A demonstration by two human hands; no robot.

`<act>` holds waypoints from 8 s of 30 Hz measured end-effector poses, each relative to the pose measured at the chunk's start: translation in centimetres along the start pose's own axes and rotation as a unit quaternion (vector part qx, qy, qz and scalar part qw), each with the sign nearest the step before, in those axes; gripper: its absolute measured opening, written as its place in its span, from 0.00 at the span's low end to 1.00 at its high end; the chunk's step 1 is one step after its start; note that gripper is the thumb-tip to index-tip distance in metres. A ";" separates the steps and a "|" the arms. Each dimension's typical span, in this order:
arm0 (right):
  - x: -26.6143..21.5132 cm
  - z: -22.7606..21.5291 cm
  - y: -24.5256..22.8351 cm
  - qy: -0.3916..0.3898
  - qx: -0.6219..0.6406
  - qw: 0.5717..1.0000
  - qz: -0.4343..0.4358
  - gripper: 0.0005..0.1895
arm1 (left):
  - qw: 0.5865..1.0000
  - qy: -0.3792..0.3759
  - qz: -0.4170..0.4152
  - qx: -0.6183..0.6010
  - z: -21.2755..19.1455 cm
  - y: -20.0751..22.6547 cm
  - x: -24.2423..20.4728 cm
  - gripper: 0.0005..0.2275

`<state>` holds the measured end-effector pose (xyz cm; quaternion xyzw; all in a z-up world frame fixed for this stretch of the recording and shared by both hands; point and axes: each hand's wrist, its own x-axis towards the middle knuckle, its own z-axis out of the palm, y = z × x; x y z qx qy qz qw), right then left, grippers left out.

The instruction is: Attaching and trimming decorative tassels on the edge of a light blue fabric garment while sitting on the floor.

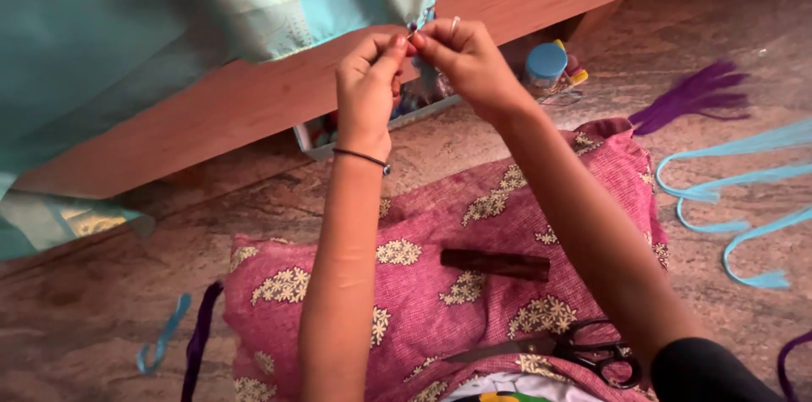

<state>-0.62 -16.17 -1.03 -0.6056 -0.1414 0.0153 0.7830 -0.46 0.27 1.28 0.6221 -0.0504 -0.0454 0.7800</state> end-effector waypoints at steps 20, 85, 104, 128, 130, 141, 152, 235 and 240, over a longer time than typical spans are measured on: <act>-26.2 -2.3 1.3 -0.359 -0.556 0.600 0.450 0.11 | 0.998 0.053 -0.020 -0.026 -0.1 -1.5 -0.6 0.07; -18.5 -10.6 -7.0 -0.118 -0.035 0.947 0.298 0.21 | 0.994 -0.012 0.095 -0.047 -1.2 -4.9 4.6 0.07; -10.9 -16.1 -12.1 -0.176 -0.527 0.800 0.228 0.27 | 0.996 -0.017 0.080 0.033 0.9 -4.2 3.2 0.14; -5.3 -13.4 -16.8 -0.241 -0.770 0.572 0.145 0.39 | 0.989 0.008 0.144 -0.032 3.0 -6.4 -0.8 0.14; -4.8 -13.2 -16.6 -0.228 -0.742 0.617 0.129 0.34 | 0.989 0.022 0.142 -0.043 3.2 -6.4 -0.9 0.14; -3.6 -11.7 -16.9 -0.238 -0.715 0.624 0.205 0.29 | 0.990 0.049 0.119 -0.057 3.2 -7.3 -0.5 0.12; -3.7 -10.7 -17.3 -0.244 -0.758 0.561 0.228 0.28 | 0.987 0.061 0.143 0.026 3.3 -6.6 -0.6 0.12; -29.1 15.3 14.8 -0.099 0.179 0.891 0.406 0.23 | 0.890 0.007 0.166 0.424 -1.7 -9.0 1.6 0.13; -29.4 16.5 13.6 -0.227 -0.054 0.890 0.391 0.18 | 0.991 -0.003 0.132 0.037 3.1 -3.4 2.7 0.13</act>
